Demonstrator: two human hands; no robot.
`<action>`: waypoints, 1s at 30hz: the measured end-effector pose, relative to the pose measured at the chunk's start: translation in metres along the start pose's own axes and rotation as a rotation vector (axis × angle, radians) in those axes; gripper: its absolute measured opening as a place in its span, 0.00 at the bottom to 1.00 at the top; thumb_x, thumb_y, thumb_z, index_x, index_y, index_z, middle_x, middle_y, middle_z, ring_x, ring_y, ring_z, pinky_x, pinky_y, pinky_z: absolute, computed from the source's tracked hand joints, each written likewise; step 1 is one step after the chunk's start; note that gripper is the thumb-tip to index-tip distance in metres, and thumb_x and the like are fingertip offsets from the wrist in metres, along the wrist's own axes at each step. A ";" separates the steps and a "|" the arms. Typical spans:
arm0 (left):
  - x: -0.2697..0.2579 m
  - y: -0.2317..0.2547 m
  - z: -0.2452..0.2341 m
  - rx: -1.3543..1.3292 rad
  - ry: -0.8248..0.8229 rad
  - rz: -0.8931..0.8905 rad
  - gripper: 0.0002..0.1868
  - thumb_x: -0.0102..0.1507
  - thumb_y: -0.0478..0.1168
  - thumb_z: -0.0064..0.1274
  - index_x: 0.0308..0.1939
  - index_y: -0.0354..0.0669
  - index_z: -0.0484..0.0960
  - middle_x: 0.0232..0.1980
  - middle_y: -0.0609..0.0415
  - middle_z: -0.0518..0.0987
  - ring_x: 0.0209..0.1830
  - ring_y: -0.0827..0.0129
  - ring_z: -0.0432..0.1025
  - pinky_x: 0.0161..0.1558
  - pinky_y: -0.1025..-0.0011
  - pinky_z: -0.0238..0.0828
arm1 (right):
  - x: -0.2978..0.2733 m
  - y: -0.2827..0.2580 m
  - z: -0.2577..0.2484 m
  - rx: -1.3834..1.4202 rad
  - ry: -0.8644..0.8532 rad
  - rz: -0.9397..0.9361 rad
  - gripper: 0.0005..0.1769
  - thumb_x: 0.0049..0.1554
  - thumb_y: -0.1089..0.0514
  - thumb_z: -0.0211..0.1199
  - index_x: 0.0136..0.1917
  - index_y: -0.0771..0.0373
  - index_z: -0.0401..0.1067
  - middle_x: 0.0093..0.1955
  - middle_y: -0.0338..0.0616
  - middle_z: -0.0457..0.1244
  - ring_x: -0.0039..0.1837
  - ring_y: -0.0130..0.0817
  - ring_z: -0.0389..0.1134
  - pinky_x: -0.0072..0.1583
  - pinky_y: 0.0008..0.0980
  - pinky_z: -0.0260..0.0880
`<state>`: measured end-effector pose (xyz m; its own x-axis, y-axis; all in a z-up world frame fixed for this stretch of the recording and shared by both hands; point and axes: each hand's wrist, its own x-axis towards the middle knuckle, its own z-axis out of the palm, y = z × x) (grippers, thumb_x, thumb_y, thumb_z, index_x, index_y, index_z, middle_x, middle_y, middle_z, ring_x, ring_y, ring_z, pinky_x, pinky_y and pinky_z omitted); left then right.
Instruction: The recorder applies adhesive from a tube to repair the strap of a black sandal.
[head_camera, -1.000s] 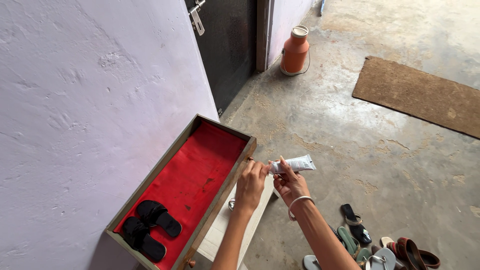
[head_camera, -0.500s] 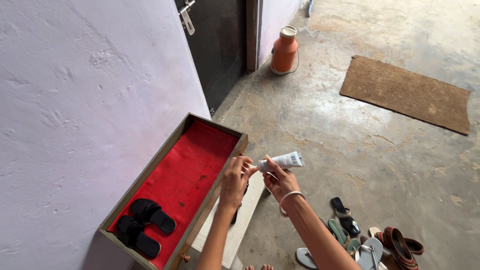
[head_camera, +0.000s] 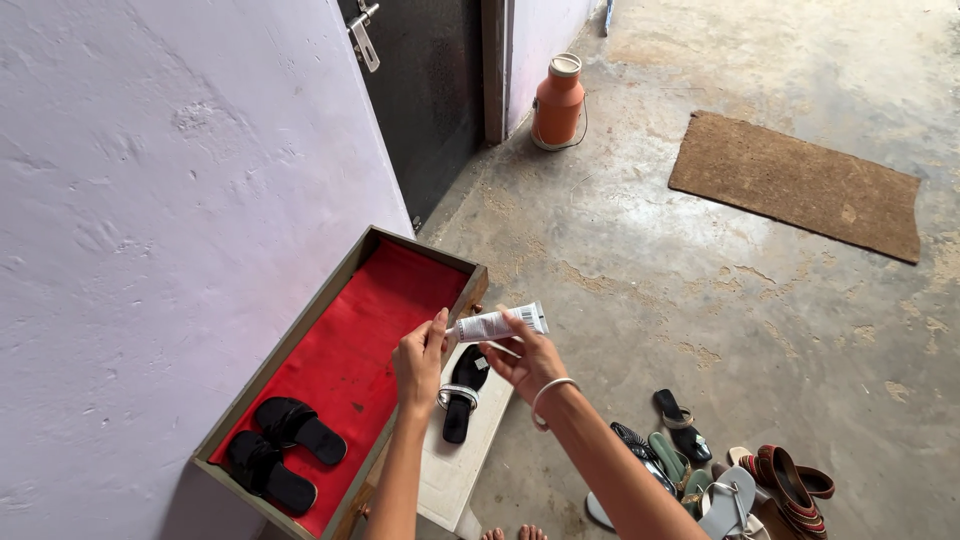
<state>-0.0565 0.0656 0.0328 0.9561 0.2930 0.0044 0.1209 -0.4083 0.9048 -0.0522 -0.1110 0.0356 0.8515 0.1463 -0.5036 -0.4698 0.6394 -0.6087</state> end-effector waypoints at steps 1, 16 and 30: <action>-0.001 0.001 -0.002 -0.001 0.001 0.001 0.37 0.68 0.65 0.44 0.22 0.33 0.76 0.18 0.53 0.69 0.20 0.72 0.64 0.25 0.65 0.60 | 0.003 -0.002 -0.005 -0.001 -0.002 -0.001 0.23 0.51 0.50 0.70 0.54 0.65 0.69 0.45 0.50 0.69 0.43 0.36 0.74 0.43 0.27 0.79; -0.005 0.006 0.010 0.333 0.181 0.625 0.25 0.70 0.53 0.42 0.28 0.35 0.77 0.30 0.50 0.75 0.32 0.61 0.70 0.32 0.60 0.69 | 0.014 -0.033 -0.034 -0.034 0.115 0.080 0.27 0.56 0.51 0.68 0.54 0.78 0.66 0.46 0.64 0.67 0.42 0.42 0.76 0.46 0.26 0.81; 0.016 -0.047 0.041 0.078 -0.050 0.067 0.29 0.70 0.58 0.42 0.31 0.35 0.79 0.26 0.53 0.77 0.25 0.65 0.72 0.30 0.62 0.66 | 0.037 -0.035 -0.049 -0.234 -0.007 0.045 0.27 0.57 0.48 0.66 0.54 0.76 0.69 0.47 0.59 0.69 0.46 0.39 0.76 0.47 0.26 0.80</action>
<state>-0.0363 0.0540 -0.0267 0.9747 0.2198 0.0402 0.0752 -0.4923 0.8672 -0.0157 -0.1650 0.0078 0.8295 0.1764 -0.5299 -0.5480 0.4398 -0.7115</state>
